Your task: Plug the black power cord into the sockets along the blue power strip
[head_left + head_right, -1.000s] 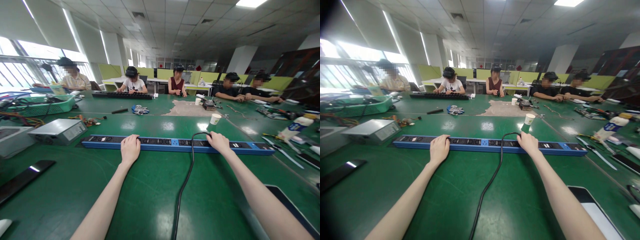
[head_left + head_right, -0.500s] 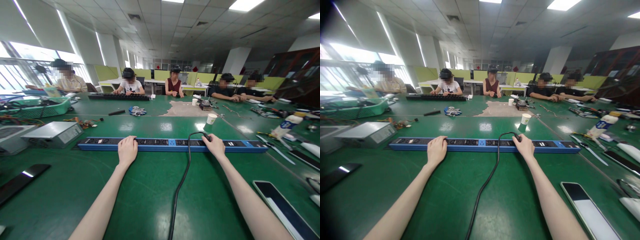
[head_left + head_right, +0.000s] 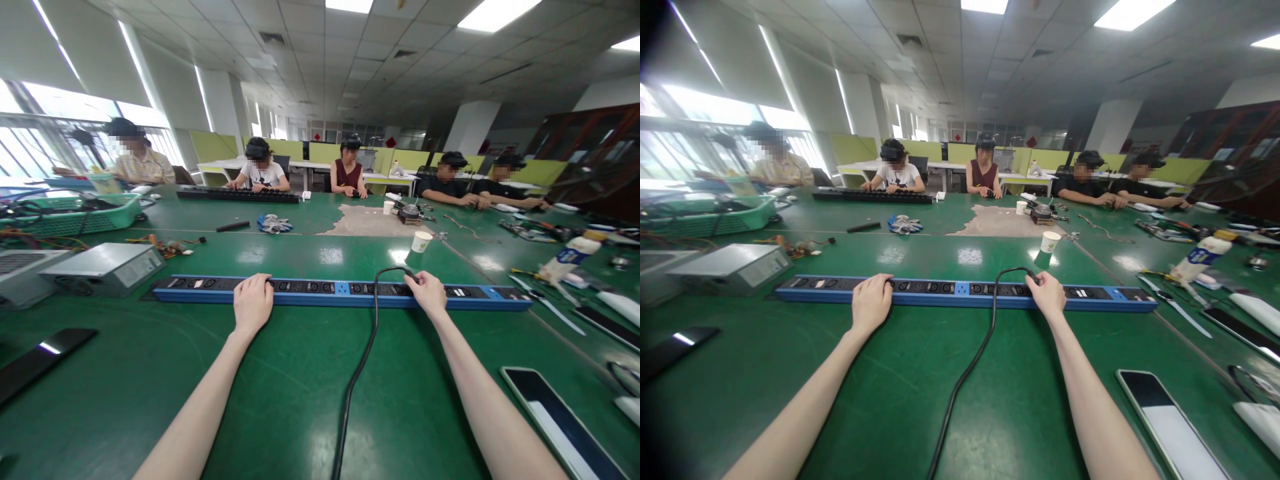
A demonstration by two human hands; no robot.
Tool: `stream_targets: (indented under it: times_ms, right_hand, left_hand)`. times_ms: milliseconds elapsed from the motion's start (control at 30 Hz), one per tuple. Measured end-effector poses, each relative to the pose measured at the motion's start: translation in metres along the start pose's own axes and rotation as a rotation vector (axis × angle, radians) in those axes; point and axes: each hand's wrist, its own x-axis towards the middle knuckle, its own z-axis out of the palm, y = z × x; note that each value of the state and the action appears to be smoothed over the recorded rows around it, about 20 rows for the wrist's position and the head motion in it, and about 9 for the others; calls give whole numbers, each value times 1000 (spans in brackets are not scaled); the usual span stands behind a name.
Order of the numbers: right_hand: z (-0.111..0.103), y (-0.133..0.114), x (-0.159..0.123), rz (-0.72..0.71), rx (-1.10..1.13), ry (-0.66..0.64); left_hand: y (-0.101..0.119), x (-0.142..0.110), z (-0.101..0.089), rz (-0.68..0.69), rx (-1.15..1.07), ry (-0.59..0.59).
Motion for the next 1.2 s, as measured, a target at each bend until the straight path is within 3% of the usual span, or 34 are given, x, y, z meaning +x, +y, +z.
stream_targets:
  times_ms: [200, 300, 400, 467, 600, 667, 767, 833, 900, 1000, 1100, 1200]
  right_hand:
    - [4, 4, 4, 11, 78, 37]
    - [4, 4, 6, -2, 251, 89]
    - [-11, -2, 11, 6, 552, 136]
    - [-32, -7, 15, -37, 644, 162]
    - [-93, -1, 23, -202, 451, 112]
    - [-120, 10, 25, -221, 332, -1]
    - [-142, 30, 24, -161, 368, -245]
    - [-144, 41, 23, -105, 438, -380]
    - [-141, 50, 24, -45, 455, -423]
    - [-134, 60, 30, -1, 332, -331]
    - [-133, 69, 37, -72, 69, -215]
    - [-132, 76, 41, -161, -150, -191]
  left_hand:
    - [1, 0, 1, 1, -5, 4]
    - [0, 0, 3, -2, 0, 8]
    - [0, 1, 4, -7, -1, 14]
    - [0, 1, 4, -12, -3, 15]
    - [0, 1, 4, -19, -2, 9]
    - [1, 1, 4, -17, 1, 8]
    - [1, 0, 5, -7, 3, 5]
    - [1, -1, 6, -3, 4, 4]
    - [0, -1, 7, -1, 4, 7]
    - [0, -1, 8, 2, 6, 11]
    - [0, 0, 7, 6, 14, -1]
    - [0, 0, 6, 9, 25, -18]
